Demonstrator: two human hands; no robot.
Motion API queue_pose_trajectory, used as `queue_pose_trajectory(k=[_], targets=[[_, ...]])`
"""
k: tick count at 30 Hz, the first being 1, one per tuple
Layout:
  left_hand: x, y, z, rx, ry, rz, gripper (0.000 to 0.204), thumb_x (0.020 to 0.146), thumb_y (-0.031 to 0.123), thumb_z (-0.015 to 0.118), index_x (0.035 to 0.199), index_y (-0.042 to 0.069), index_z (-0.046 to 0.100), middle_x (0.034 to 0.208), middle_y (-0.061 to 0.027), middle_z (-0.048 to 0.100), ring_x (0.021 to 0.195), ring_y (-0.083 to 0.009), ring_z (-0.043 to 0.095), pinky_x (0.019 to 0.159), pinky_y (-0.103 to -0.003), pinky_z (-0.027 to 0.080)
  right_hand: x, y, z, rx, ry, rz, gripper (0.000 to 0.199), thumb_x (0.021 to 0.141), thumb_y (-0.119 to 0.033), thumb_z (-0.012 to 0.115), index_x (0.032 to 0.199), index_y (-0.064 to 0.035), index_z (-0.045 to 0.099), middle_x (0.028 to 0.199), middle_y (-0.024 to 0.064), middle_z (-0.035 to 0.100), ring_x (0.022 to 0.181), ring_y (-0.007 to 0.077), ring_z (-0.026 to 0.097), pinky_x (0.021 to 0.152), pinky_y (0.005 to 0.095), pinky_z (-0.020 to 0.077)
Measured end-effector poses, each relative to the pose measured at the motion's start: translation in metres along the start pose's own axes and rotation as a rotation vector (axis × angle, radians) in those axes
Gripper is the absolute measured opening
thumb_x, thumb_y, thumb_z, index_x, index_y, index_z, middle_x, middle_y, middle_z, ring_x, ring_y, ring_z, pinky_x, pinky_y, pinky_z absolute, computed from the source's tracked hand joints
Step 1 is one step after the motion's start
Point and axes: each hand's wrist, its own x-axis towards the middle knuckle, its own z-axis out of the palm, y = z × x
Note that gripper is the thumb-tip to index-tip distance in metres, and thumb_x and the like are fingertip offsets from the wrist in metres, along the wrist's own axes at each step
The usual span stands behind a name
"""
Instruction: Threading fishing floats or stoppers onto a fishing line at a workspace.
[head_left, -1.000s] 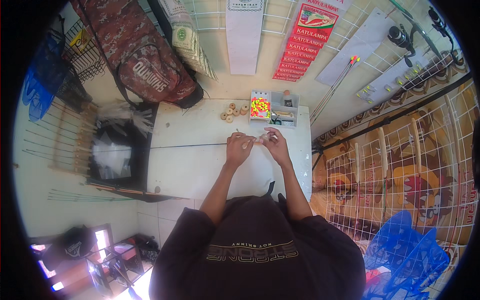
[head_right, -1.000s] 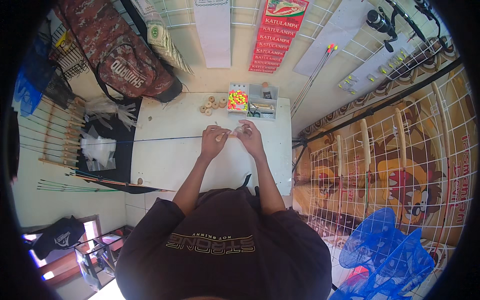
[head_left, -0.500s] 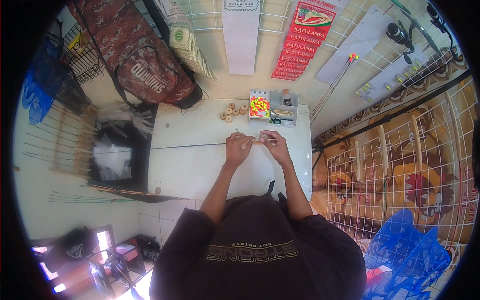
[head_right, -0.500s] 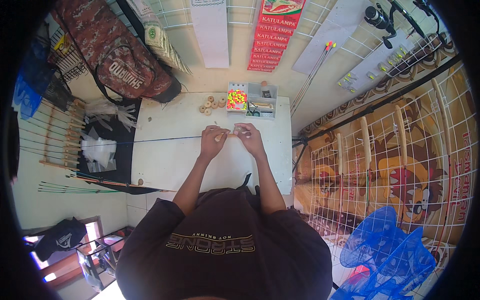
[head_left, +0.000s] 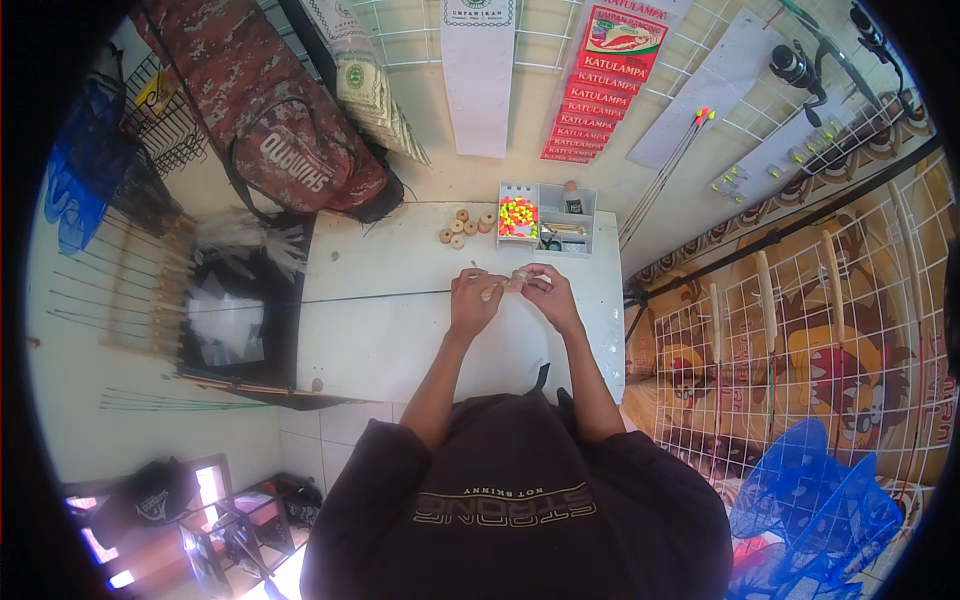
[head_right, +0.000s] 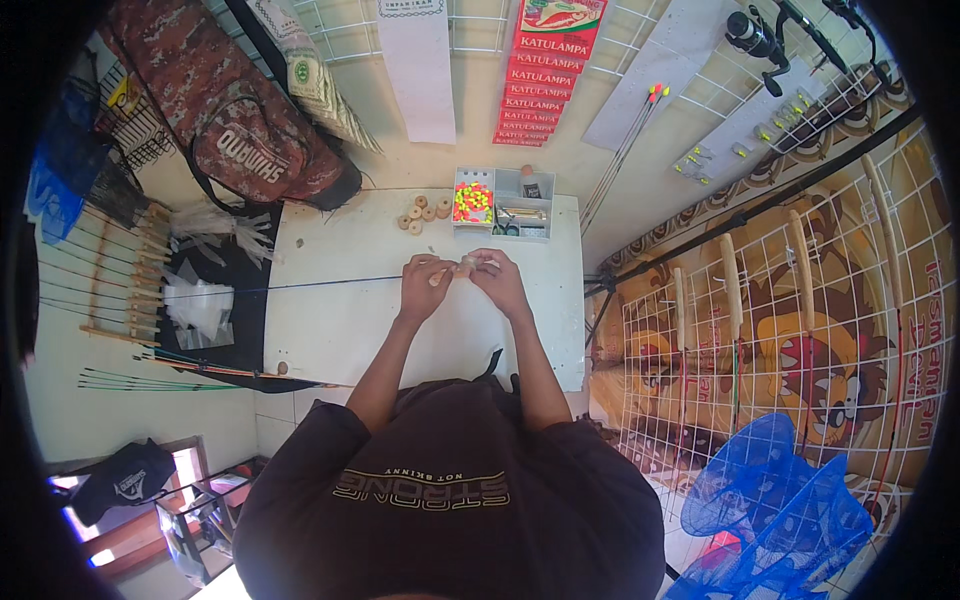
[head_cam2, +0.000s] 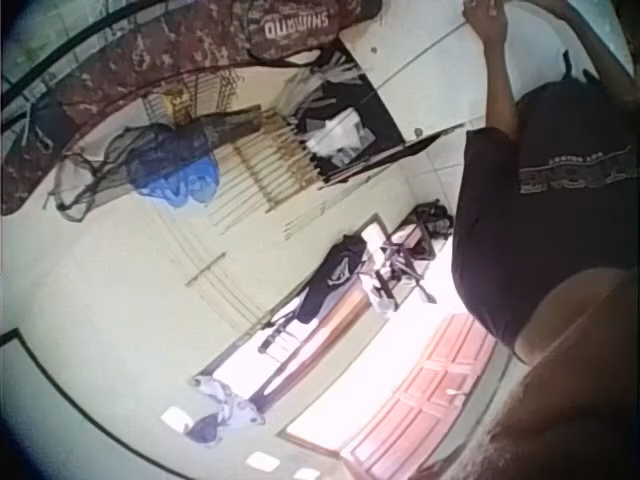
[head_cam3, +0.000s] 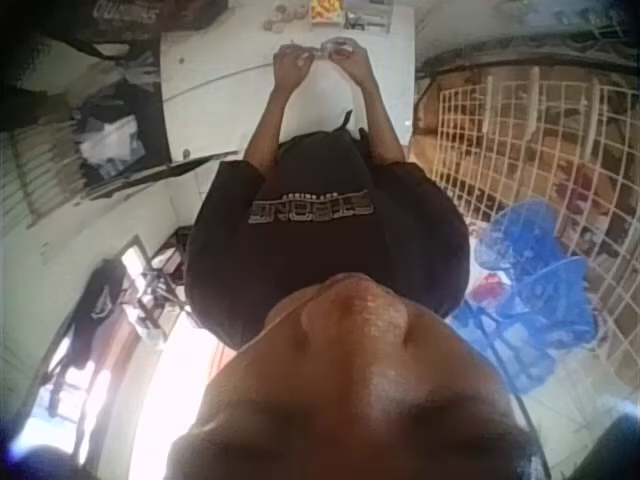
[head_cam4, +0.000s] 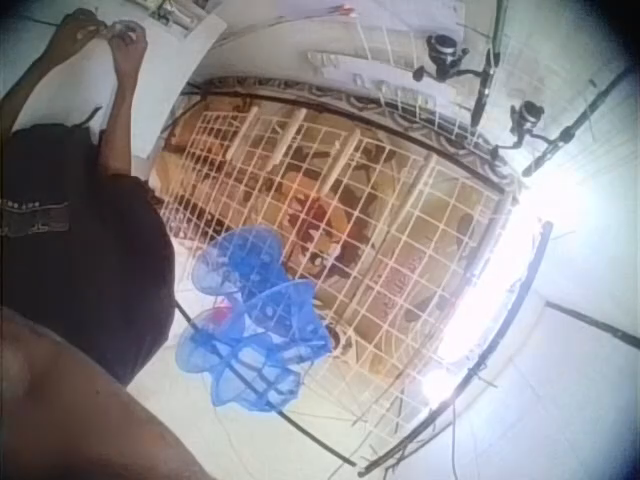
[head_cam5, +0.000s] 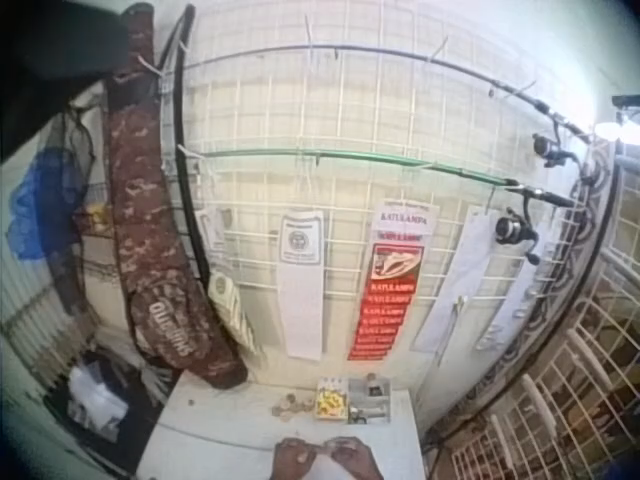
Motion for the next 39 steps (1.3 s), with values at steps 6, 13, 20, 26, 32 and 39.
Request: queue_pose_trajectory(k=[6,13,20,26,32,39], targets=[[0.0,0.002,-0.001,0.0,-0.009,-0.013,0.013,0.079,0.02,0.068,0.091,0.014,0.072,0.087,-0.0029,0.067,0.096,-0.0212,0.056,0.083,-0.037,0.04,0.0,-0.004,-0.001,-0.301,0.004,-0.134,0.027,0.083,-0.003,0.064,0.109,-0.0004,0.058,0.106,0.0064,0.059,0.089,0.0102,0.057,0.079,0.0243,0.0476],[-0.002,-0.002,0.002,0.011,-0.01,-0.016,0.013,0.08,0.02,0.068,0.09,0.014,0.072,0.088,-0.0019,0.068,0.096,-0.0207,0.056,0.084,-0.037,0.04,0.0,0.002,0.002,-0.008,-0.041,-0.053,0.037,0.082,-0.001,0.065,0.117,-0.0036,0.053,0.106,0.0053,0.055,0.089,0.0116,0.058,0.079,0.0243,0.0476],[-0.002,0.0,0.001,-0.001,-0.015,-0.027,0.012,0.08,0.02,0.067,0.089,0.015,0.072,0.088,-0.0007,0.068,0.097,-0.0196,0.055,0.085,-0.037,0.039,0.001,0.001,0.002,-0.054,-0.045,-0.056,0.037,0.084,-0.003,0.065,0.118,-0.0041,0.052,0.101,0.0042,0.05,0.093,0.0145,0.059,0.082,0.026,0.0492],[-0.002,0.0,0.001,0.013,-0.016,-0.013,0.012,0.08,0.02,0.068,0.09,0.015,0.072,0.088,-0.0003,0.068,0.097,-0.0197,0.055,0.085,-0.036,0.04,-0.003,-0.008,0.007,-0.017,-0.023,0.061,0.035,0.082,-0.006,0.066,0.114,-0.0008,0.054,0.104,0.0061,0.054,0.092,0.0155,0.059,0.081,0.027,0.0482],[-0.003,0.0,0.002,0.003,-0.013,-0.012,0.012,0.08,0.019,0.068,0.09,0.015,0.072,0.088,-0.0005,0.067,0.097,-0.0198,0.056,0.085,-0.036,0.04,-0.002,0.0,0.009,-0.083,0.015,-0.002,0.035,0.082,-0.01,0.068,0.113,-0.0015,0.055,0.1,0.0069,0.058,0.089,0.0133,0.059,0.078,0.0258,0.0477],[-0.003,0.001,0.0,0.013,-0.043,-0.032,0.013,0.08,0.019,0.067,0.092,0.016,0.072,0.088,-0.0012,0.067,0.097,-0.0197,0.056,0.086,-0.037,0.039,0.001,0.007,0.003,-0.163,0.001,0.056,0.03,0.084,-0.015,0.068,0.11,-0.0018,0.059,0.093,0.0062,0.062,0.081,0.009,0.059,0.076,0.0241,0.0471]])
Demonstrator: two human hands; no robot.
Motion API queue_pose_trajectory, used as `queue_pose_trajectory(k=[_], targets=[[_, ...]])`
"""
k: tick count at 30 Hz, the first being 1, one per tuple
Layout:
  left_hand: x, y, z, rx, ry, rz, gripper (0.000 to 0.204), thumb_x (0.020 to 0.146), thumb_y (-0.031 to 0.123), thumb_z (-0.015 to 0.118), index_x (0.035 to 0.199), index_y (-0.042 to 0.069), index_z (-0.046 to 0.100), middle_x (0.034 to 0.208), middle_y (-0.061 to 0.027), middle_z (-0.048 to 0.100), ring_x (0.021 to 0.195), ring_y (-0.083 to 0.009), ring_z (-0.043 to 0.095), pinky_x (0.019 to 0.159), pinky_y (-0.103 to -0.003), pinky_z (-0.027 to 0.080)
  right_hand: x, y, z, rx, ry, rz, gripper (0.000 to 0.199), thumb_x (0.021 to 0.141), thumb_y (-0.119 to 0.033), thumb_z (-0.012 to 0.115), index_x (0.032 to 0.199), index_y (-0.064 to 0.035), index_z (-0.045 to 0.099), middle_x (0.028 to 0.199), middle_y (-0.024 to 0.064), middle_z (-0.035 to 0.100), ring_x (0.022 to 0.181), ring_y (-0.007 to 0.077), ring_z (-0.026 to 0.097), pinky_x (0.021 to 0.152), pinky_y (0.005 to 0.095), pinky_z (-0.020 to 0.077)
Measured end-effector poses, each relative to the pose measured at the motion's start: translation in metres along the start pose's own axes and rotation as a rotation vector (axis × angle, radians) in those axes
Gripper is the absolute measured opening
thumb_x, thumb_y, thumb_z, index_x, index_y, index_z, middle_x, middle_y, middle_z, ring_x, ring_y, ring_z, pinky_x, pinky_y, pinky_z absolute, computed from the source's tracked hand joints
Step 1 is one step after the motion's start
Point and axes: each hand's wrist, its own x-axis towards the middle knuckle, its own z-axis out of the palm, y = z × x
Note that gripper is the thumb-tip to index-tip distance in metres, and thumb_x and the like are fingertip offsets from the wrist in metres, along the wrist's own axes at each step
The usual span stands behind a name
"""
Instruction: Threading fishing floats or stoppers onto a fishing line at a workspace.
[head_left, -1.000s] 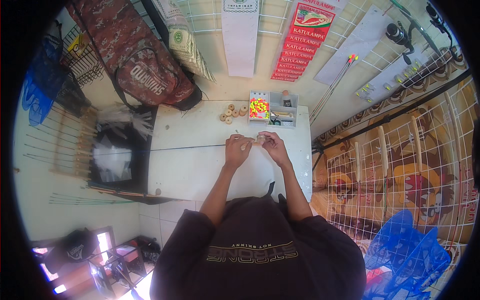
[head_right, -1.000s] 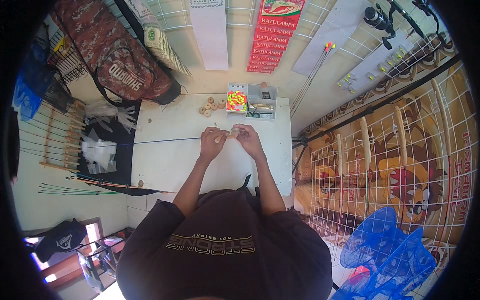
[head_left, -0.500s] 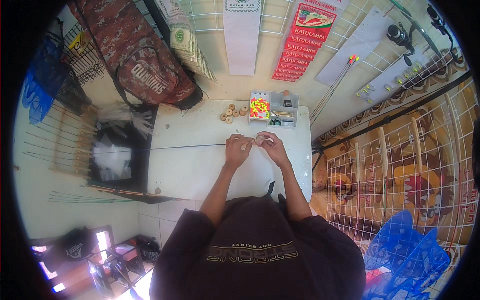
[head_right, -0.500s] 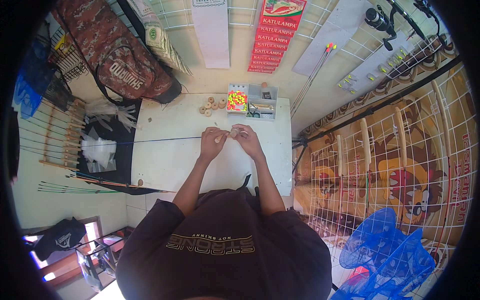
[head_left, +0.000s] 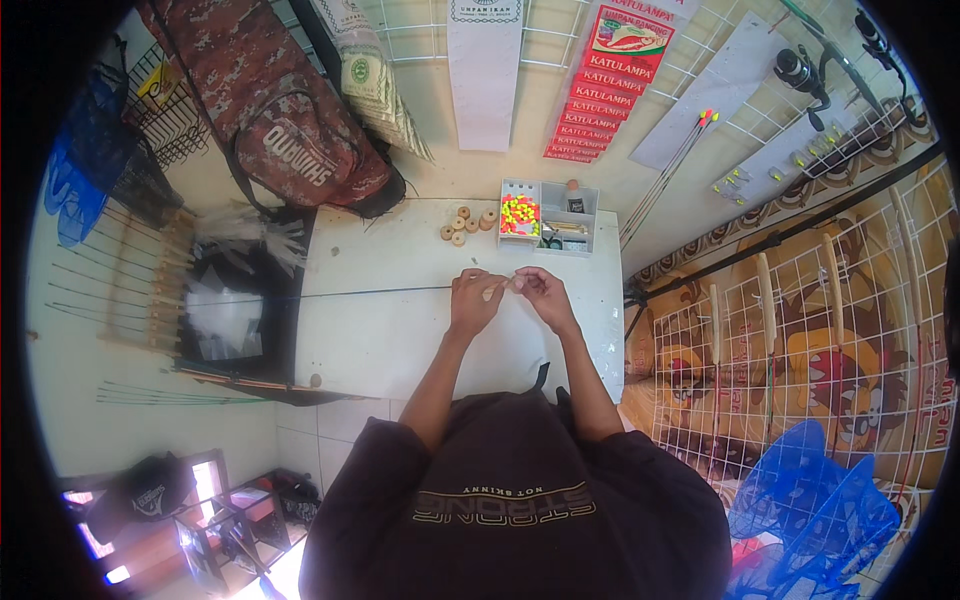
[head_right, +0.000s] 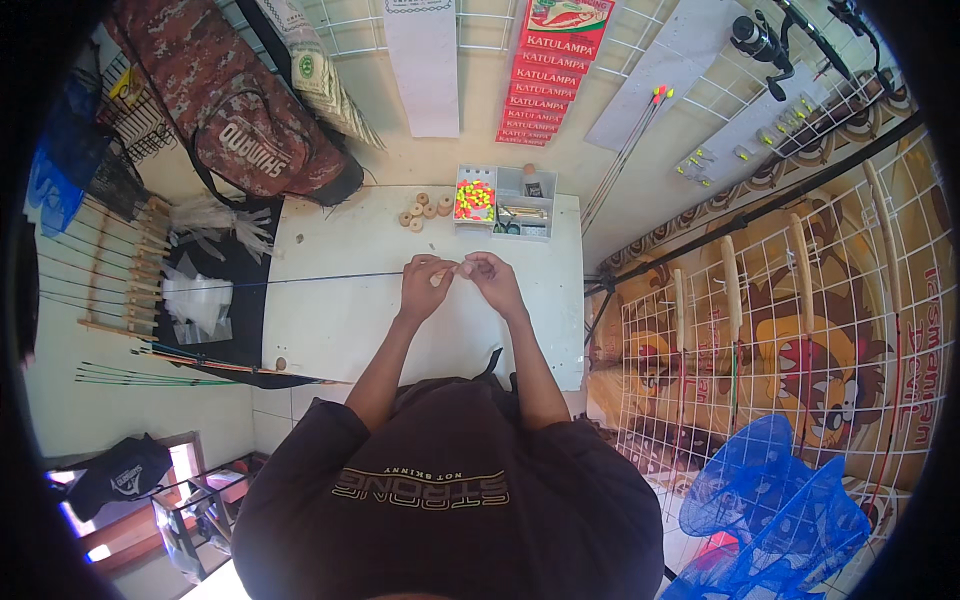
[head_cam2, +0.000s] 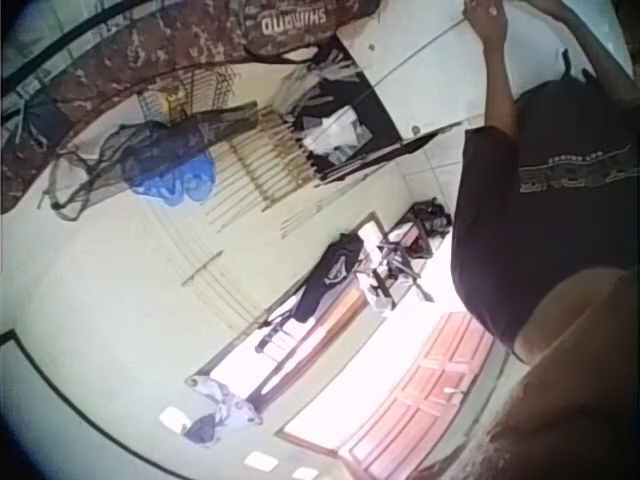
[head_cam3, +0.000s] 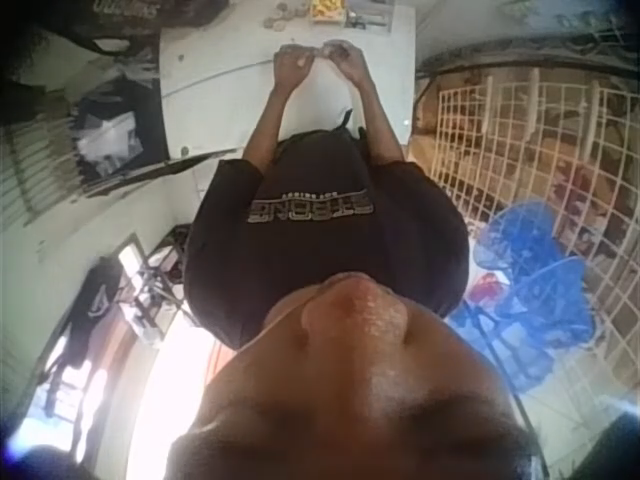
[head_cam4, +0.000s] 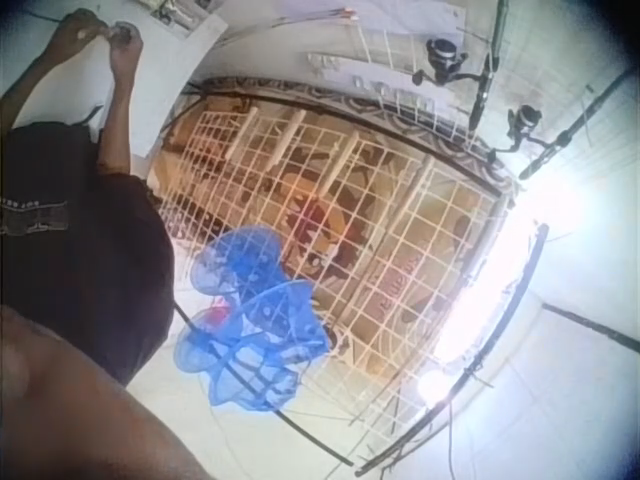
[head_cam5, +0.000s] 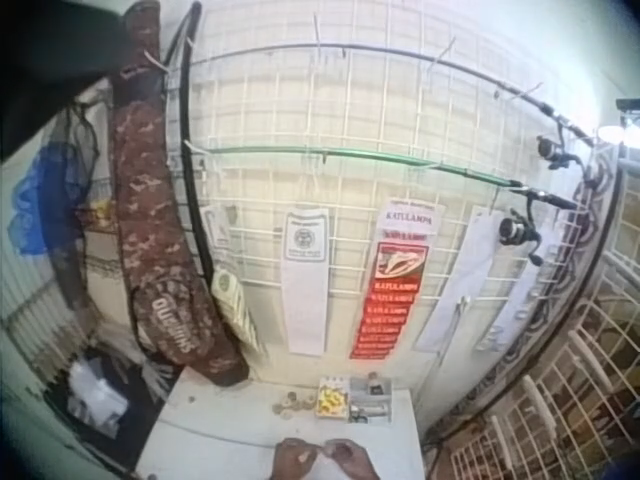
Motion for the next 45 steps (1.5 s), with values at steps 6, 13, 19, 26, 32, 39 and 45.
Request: queue_pose_trajectory(k=[6,13,19,26,32,39,45], targets=[[0.0,-0.002,-0.002,-0.006,0.011,-0.015,0.015,0.081,0.021,0.067,0.096,0.017,0.071,0.092,-0.0005,0.067,0.097,-0.0201,0.055,0.087,-0.037,0.039,-0.003,-0.003,0.006,0.004,0.007,-0.036,0.032,0.087,-0.01,0.063,0.117,-0.0008,0.057,0.091,0.0036,0.061,0.085,0.0093,0.058,0.078,0.0236,0.0496],[0.003,0.002,-0.013,-0.047,-0.118,0.017,0.043,0.074,0.023,0.074,0.115,0.019,0.063,0.104,0.004,0.066,0.102,-0.0192,0.051,0.091,-0.036,0.037,0.0,0.005,0.004,0.113,-0.063,0.0,0.035,0.089,-0.007,0.06,0.122,-0.0011,0.052,0.107,0.0088,0.06,0.092,0.0149,0.062,0.082,0.0265,0.052],[0.006,-0.004,-0.009,-0.055,-0.122,-0.007,0.043,0.072,0.021,0.075,0.114,0.02,0.064,0.105,0.0032,0.065,0.103,-0.0204,0.051,0.093,-0.036,0.037,-0.005,-0.003,0.009,0.072,-0.029,0.021,0.035,0.088,-0.005,0.061,0.121,-0.0014,0.052,0.111,0.0086,0.06,0.099,0.0165,0.061,0.085,0.0267,0.0496],[0.008,-0.007,-0.008,-0.052,-0.129,0.003,0.034,0.074,0.021,0.074,0.107,0.018,0.066,0.099,-0.0004,0.065,0.104,-0.0223,0.051,0.093,-0.038,0.037,-0.001,0.0,0.005,-0.088,-0.02,0.006,0.033,0.082,-0.002,0.065,0.113,-0.0016,0.057,0.105,0.0058,0.061,0.096,0.0123,0.058,0.084,0.0259,0.0486],[0.008,-0.007,-0.006,-0.089,-0.14,-0.036,0.032,0.074,0.021,0.074,0.104,0.018,0.067,0.1,-0.0023,0.064,0.101,-0.0232,0.052,0.091,-0.038,0.039,-0.001,0.007,0.008,0.089,-0.019,-0.057,0.031,0.081,-0.009,0.068,0.11,-0.004,0.06,0.101,0.0061,0.062,0.093,0.0146,0.06,0.079,0.0271,0.0492],[0.006,-0.008,-0.006,-0.032,-0.15,-0.033,0.03,0.075,0.025,0.073,0.104,0.017,0.067,0.097,-0.0013,0.064,0.098,-0.0216,0.051,0.089,-0.037,0.039,0.003,0.008,0.004,-0.269,0.035,-0.173,0.026,0.083,-0.005,0.065,0.108,-0.0033,0.06,0.097,0.0046,0.06,0.083,0.0111,0.057,0.072,0.0242,0.0473],[0.008,-0.009,-0.006,-0.055,-0.16,-0.024,0.038,0.076,0.018,0.071,0.112,0.017,0.062,0.101,0.0014,0.066,0.1,-0.0224,0.05,0.092,-0.037,0.038,0.004,0.013,0.009,-0.198,0.018,-0.121,0.025,0.083,-0.003,0.064,0.108,-0.002,0.059,0.088,0.0036,0.06,0.082,0.0101,0.058,0.074,0.0232,0.0477]])
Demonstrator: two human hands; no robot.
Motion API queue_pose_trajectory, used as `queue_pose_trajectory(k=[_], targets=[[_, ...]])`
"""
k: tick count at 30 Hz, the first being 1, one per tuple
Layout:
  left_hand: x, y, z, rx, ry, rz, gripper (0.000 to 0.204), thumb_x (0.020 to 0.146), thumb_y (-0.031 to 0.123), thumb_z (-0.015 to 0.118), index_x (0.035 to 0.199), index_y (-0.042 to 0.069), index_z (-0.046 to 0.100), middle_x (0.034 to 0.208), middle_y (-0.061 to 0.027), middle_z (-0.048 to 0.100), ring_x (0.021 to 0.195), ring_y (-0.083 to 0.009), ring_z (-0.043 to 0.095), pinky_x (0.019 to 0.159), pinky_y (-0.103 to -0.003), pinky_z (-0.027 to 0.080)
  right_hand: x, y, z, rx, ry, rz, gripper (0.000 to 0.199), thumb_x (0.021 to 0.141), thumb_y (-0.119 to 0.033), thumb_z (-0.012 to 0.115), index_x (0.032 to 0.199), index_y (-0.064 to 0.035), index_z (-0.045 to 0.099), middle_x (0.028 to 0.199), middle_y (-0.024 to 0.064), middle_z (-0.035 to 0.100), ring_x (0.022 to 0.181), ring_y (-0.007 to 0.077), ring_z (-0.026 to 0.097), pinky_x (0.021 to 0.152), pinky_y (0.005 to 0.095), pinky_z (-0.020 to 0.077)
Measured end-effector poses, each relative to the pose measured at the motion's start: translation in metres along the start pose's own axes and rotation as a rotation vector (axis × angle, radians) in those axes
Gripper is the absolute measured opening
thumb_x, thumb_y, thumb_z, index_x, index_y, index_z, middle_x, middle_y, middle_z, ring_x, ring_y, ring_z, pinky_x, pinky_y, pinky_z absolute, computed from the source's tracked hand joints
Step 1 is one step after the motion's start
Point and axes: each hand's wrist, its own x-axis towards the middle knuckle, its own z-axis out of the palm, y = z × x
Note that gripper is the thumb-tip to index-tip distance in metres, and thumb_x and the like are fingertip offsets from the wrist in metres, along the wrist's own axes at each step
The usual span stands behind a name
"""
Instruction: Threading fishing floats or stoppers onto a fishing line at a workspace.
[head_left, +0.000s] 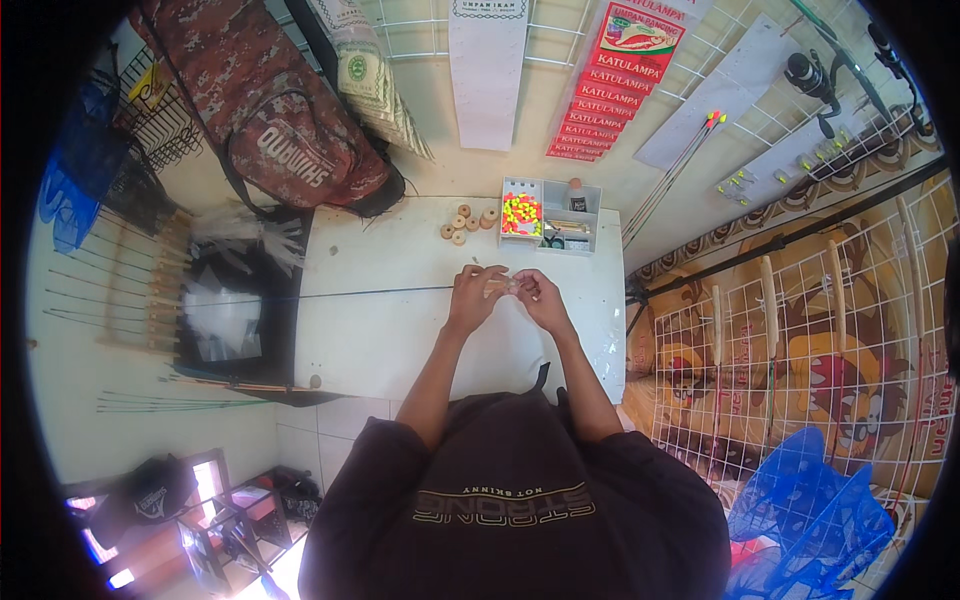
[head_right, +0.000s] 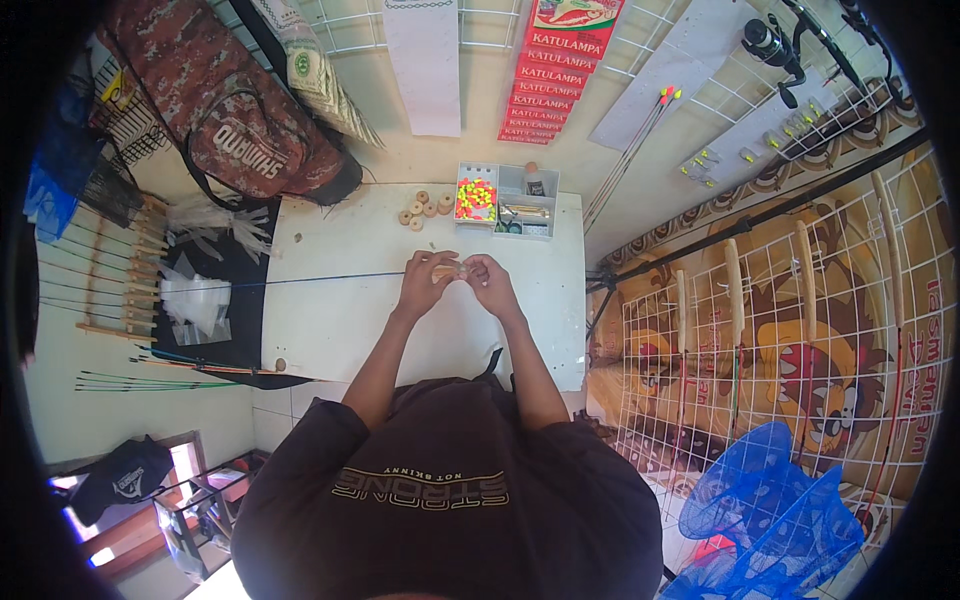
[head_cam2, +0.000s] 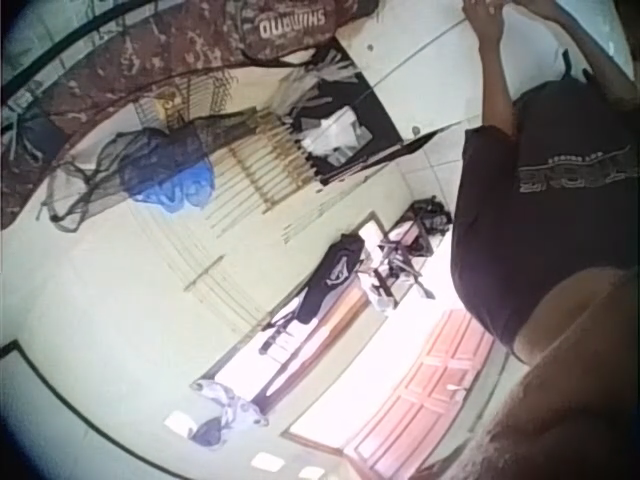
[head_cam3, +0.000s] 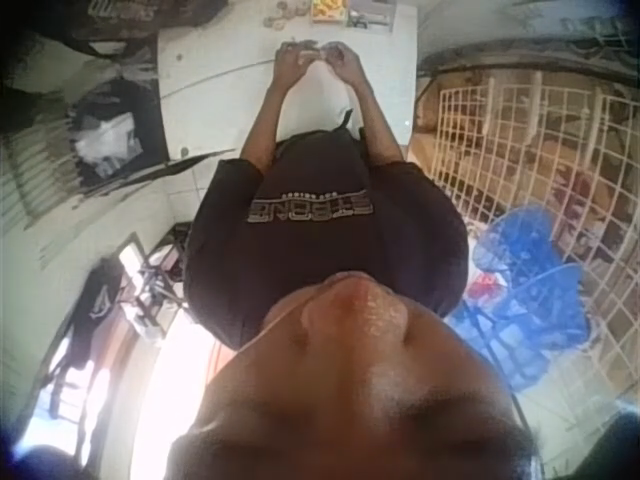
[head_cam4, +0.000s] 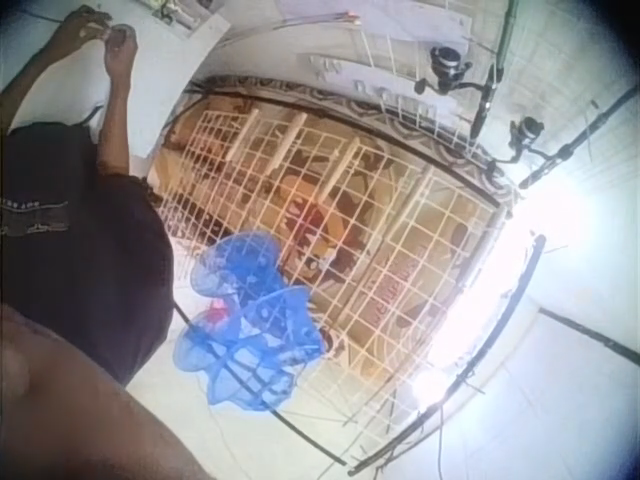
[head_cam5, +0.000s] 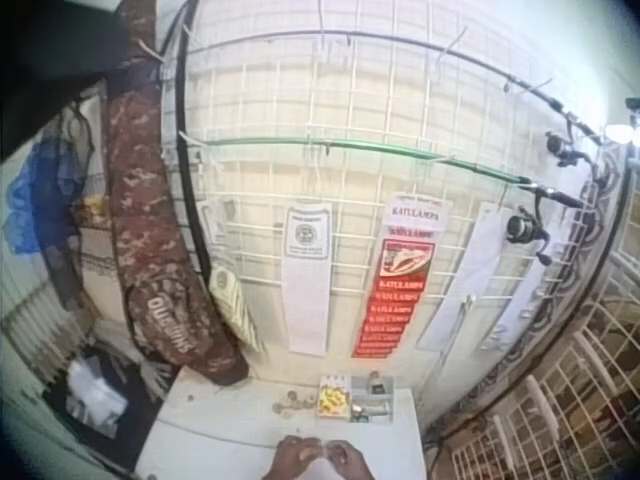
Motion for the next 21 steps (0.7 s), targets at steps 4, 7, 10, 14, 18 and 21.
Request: queue_pose_trajectory(k=[4,7,10,14,18,21], targets=[[0.002,-0.003,-0.004,-0.013,0.01,0.015,0.044,0.075,0.013,0.071,0.116,0.018,0.058,0.103,0.0027,0.066,0.101,-0.0224,0.05,0.094,-0.038,0.037,0.0,-0.01,0.0,-0.04,-0.042,-0.111,0.03,0.08,-0.007,0.069,0.108,-0.0005,0.058,0.095,0.0095,0.061,0.083,0.0171,0.062,0.076,0.0282,0.0511],[0.004,-0.002,-0.005,0.026,0.002,0.024,0.044,0.075,0.014,0.071,0.117,0.017,0.058,0.105,0.0031,0.066,0.103,-0.0225,0.05,0.095,-0.038,0.037,0.003,-0.007,-0.003,-0.086,-0.064,-0.153,0.03,0.079,-0.004,0.068,0.108,-0.0014,0.058,0.1,0.0105,0.061,0.083,0.018,0.063,0.076,0.0287,0.0516],[0.006,-0.002,-0.005,0.022,-0.003,0.027,0.044,0.076,0.016,0.071,0.117,0.017,0.058,0.105,0.0033,0.066,0.105,-0.0221,0.049,0.095,-0.038,0.037,0.007,0.001,-0.002,-0.083,-0.024,-0.157,0.029,0.078,-0.002,0.068,0.105,-0.0021,0.058,0.103,0.0104,0.061,0.083,0.0178,0.063,0.074,0.0277,0.0519],[0.006,-0.007,-0.003,0.001,0.033,0.017,0.039,0.076,0.021,0.071,0.114,0.018,0.059,0.104,0.0054,0.066,0.107,-0.0199,0.049,0.094,-0.037,0.035,0.008,0.011,0.0,-0.001,-0.021,-0.133,0.029,0.077,0.001,0.067,0.104,-0.0025,0.056,0.103,0.009,0.061,0.084,0.0169,0.063,0.073,0.0266,0.052],[0.01,-0.006,-0.005,0.041,-0.028,-0.006,0.038,0.075,0.021,0.073,0.111,0.019,0.062,0.104,0.0042,0.066,0.107,-0.0209,0.05,0.096,-0.037,0.036,0.011,0.014,0.002,0.143,-0.025,-0.101,0.029,0.078,0.003,0.065,0.105,-0.0017,0.055,0.102,0.0084,0.062,0.086,0.0148,0.062,0.073,0.0257,0.0517],[0.013,-0.009,-0.004,0.062,-0.037,-0.01,0.036,0.074,0.022,0.073,0.109,0.018,0.064,0.103,0.0043,0.066,0.107,-0.0207,0.05,0.096,-0.037,0.036,0.013,0.009,0.003,0.244,-0.026,0.021,0.027,0.079,0.002,0.065,0.105,-0.0006,0.056,0.102,0.0091,0.062,0.087,0.0141,0.062,0.075,0.0259,0.0512]])
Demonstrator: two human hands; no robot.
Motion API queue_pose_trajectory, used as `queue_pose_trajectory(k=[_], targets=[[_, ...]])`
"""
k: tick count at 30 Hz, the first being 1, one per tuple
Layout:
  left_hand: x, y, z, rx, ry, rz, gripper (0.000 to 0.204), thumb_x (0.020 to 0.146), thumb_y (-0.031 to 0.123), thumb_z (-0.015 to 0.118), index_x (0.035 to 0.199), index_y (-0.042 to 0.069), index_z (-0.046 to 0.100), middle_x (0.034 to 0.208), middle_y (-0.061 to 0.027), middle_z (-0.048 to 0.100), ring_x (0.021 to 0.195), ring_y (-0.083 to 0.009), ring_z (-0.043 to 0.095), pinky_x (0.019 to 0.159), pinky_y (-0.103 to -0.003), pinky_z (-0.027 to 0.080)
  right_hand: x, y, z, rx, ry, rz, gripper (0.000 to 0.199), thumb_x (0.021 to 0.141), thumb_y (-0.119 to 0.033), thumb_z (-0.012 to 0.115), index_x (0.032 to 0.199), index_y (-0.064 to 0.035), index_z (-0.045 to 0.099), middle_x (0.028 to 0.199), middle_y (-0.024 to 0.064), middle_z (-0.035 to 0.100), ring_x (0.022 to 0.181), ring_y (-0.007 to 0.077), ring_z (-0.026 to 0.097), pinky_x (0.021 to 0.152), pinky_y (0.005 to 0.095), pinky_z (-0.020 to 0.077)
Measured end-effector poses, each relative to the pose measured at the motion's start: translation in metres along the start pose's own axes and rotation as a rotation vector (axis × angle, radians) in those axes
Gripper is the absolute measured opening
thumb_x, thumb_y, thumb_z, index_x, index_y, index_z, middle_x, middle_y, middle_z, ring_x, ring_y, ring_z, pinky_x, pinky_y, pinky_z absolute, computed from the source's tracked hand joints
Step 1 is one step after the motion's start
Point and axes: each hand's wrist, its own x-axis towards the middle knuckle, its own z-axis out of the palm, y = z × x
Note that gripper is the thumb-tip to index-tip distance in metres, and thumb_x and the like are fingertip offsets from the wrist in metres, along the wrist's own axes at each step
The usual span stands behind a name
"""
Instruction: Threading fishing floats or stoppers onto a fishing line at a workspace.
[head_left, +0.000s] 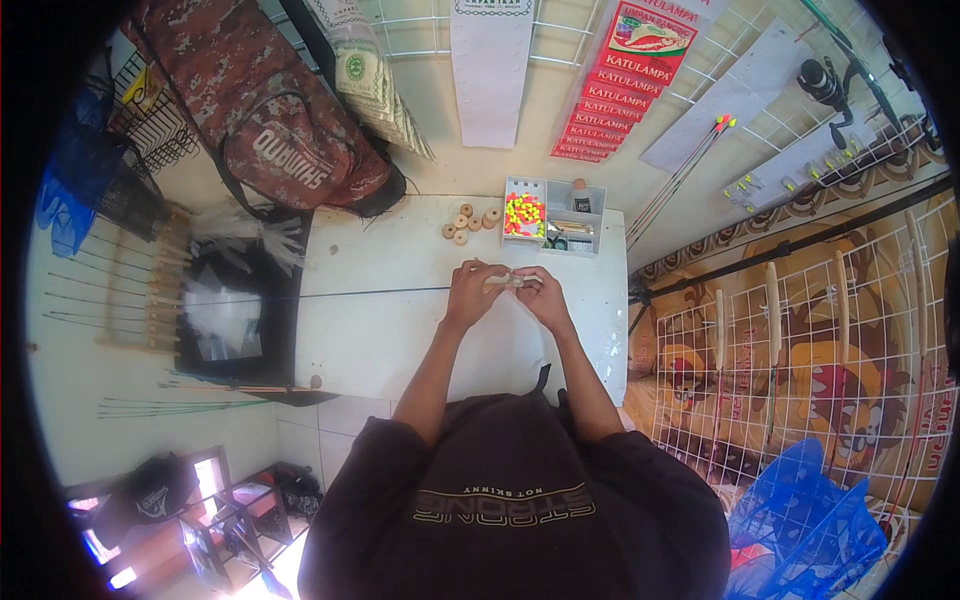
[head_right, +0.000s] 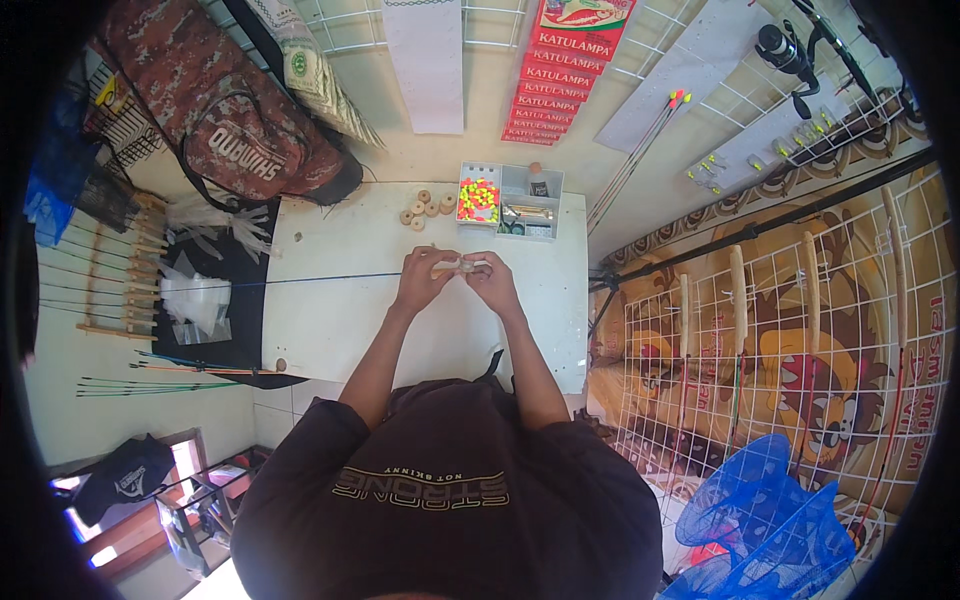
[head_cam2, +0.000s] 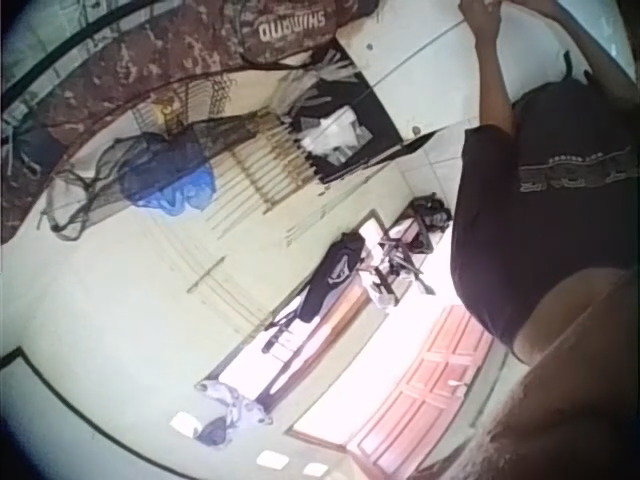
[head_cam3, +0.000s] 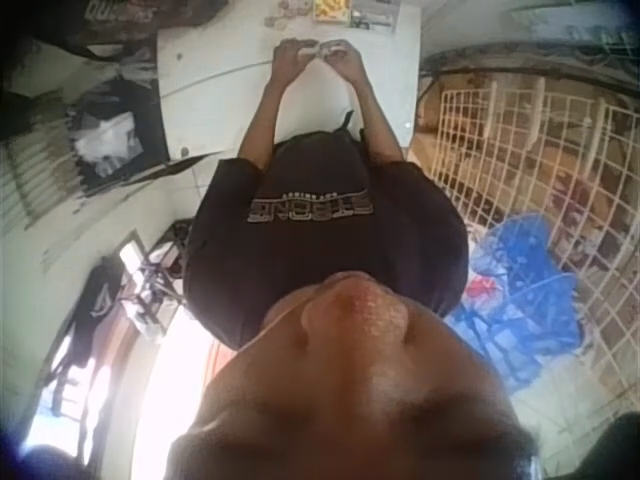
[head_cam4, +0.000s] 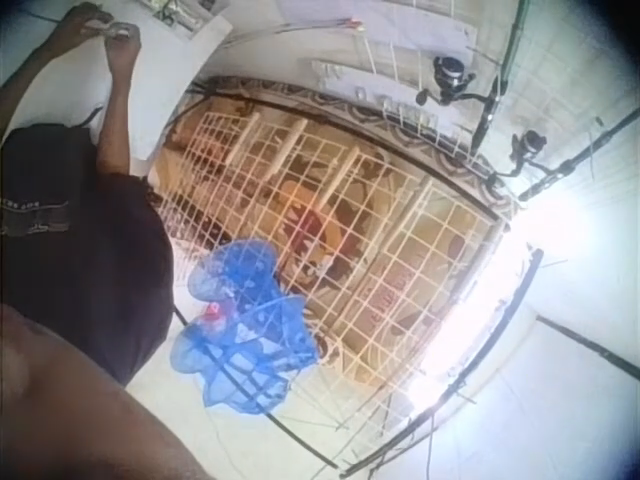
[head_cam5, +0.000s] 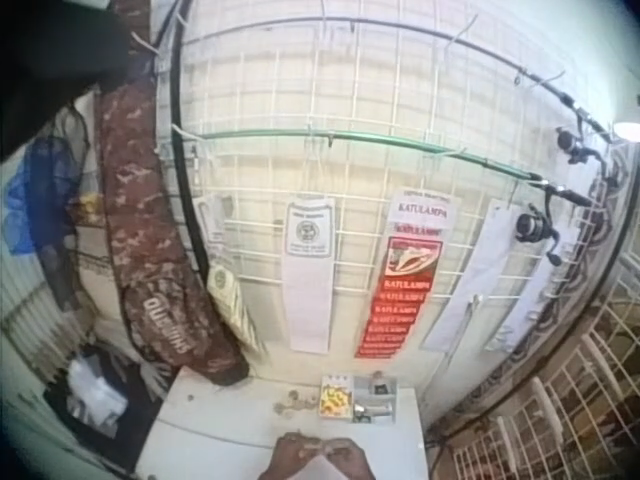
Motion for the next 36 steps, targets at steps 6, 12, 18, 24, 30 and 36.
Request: queue_pose_trajectory(k=[6,12,18,24,30,36], targets=[[0.003,-0.002,0.005,0.002,0.003,-0.007,0.033,0.075,0.019,0.072,0.107,0.019,0.065,0.102,0.0031,0.065,0.108,-0.0211,0.051,0.095,-0.038,0.037,0.002,-0.006,-0.003,0.114,0.05,0.119,0.029,0.083,-0.008,0.068,0.108,0.0004,0.056,0.098,0.0078,0.064,0.086,0.0115,0.06,0.079,0.0253,0.049],[0.001,-0.009,0.01,0.001,-0.008,-0.021,0.034,0.075,0.017,0.07,0.109,0.018,0.063,0.104,0.002,0.064,0.107,-0.0203,0.051,0.096,-0.038,0.036,0.005,-0.002,-0.004,0.106,0.111,0.159,0.036,0.082,-0.006,0.067,0.115,0.0006,0.055,0.102,0.0087,0.064,0.092,0.0121,0.059,0.081,0.0254,0.0475],[0.0,-0.019,0.013,0.02,-0.03,-0.063,0.027,0.077,0.016,0.068,0.104,0.018,0.066,0.1,0.0026,0.066,0.105,-0.0199,0.051,0.095,-0.037,0.036,0.01,-0.001,-0.003,0.123,0.122,0.171,0.04,0.08,-0.004,0.067,0.118,0.0004,0.055,0.1,0.0084,0.064,0.091,0.0119,0.059,0.081,0.0243,0.0463],[0.007,-0.023,0.016,0.035,-0.009,-0.067,0.013,0.08,0.021,0.065,0.091,0.016,0.069,0.094,0.001,0.067,0.102,-0.0196,0.052,0.091,-0.036,0.036,0.016,0.015,-0.013,0.025,0.039,0.096,0.039,0.079,0.001,0.063,0.117,-0.0028,0.057,0.1,0.0054,0.063,0.089,0.0101,0.059,0.077,0.0228,0.0467],[0.008,-0.033,0.021,0.057,0.006,-0.063,0.012,0.079,0.02,0.064,0.09,0.016,0.068,0.092,0.0004,0.066,0.101,-0.0204,0.052,0.09,-0.037,0.036,0.022,0.011,-0.008,-0.095,-0.018,0.045,0.041,0.077,0.005,0.061,0.116,-0.0073,0.058,0.108,0.0036,0.062,0.09,0.011,0.06,0.075,0.0237,0.0481],[0.001,-0.041,0.027,0.142,0.025,-0.014,0.026,0.075,0.016,0.068,0.1,0.018,0.063,0.101,0.0025,0.059,0.105,-0.0215,0.049,0.09,-0.039,0.037,0.027,0.032,-0.014,-0.201,0.068,0.021,0.039,0.077,0.003,0.063,0.114,-0.0071,0.058,0.104,0.0031,0.063,0.088,0.0117,0.06,0.075,0.0247,0.0481]])
